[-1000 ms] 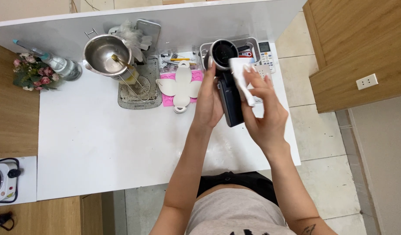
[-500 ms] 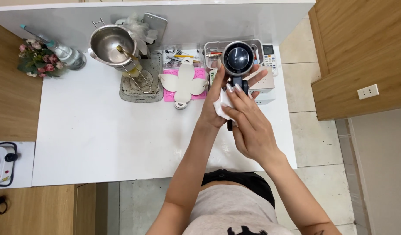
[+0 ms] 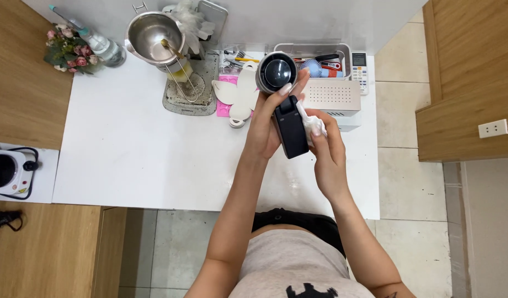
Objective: Organizing finished candles on a shelf and cleaning equipment in a production area.
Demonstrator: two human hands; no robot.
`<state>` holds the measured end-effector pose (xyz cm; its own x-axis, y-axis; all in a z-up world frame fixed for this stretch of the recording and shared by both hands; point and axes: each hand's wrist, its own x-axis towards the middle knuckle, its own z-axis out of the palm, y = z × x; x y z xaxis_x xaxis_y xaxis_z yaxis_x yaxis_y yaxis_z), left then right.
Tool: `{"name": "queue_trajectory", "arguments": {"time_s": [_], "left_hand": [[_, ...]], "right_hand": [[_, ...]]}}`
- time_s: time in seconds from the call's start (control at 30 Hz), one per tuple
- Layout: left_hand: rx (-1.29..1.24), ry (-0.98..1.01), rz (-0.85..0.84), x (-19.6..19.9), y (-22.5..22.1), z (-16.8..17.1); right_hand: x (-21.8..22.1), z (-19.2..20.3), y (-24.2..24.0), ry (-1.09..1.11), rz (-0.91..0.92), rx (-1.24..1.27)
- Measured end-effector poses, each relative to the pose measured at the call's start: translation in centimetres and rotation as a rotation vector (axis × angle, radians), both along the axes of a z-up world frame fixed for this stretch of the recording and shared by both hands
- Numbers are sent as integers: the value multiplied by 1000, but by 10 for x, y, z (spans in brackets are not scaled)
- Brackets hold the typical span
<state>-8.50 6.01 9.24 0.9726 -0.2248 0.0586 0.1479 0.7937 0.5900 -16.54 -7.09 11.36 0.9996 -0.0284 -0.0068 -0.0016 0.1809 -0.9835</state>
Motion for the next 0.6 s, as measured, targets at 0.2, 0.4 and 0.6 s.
{"name": "queue_trajectory", "arguments": {"time_s": [0.2,0.4,0.6], "left_hand": [[-4,-34,-44,-10,-5,5],[53,-38,-138,-11,-7,-9],[29,-37,-186,-13,-10,2]], "right_hand": [[14,-17,13,18,-50,-102],[6,-13,9,106,-69,-107],[5,-19,2,149,-55,-8]]}}
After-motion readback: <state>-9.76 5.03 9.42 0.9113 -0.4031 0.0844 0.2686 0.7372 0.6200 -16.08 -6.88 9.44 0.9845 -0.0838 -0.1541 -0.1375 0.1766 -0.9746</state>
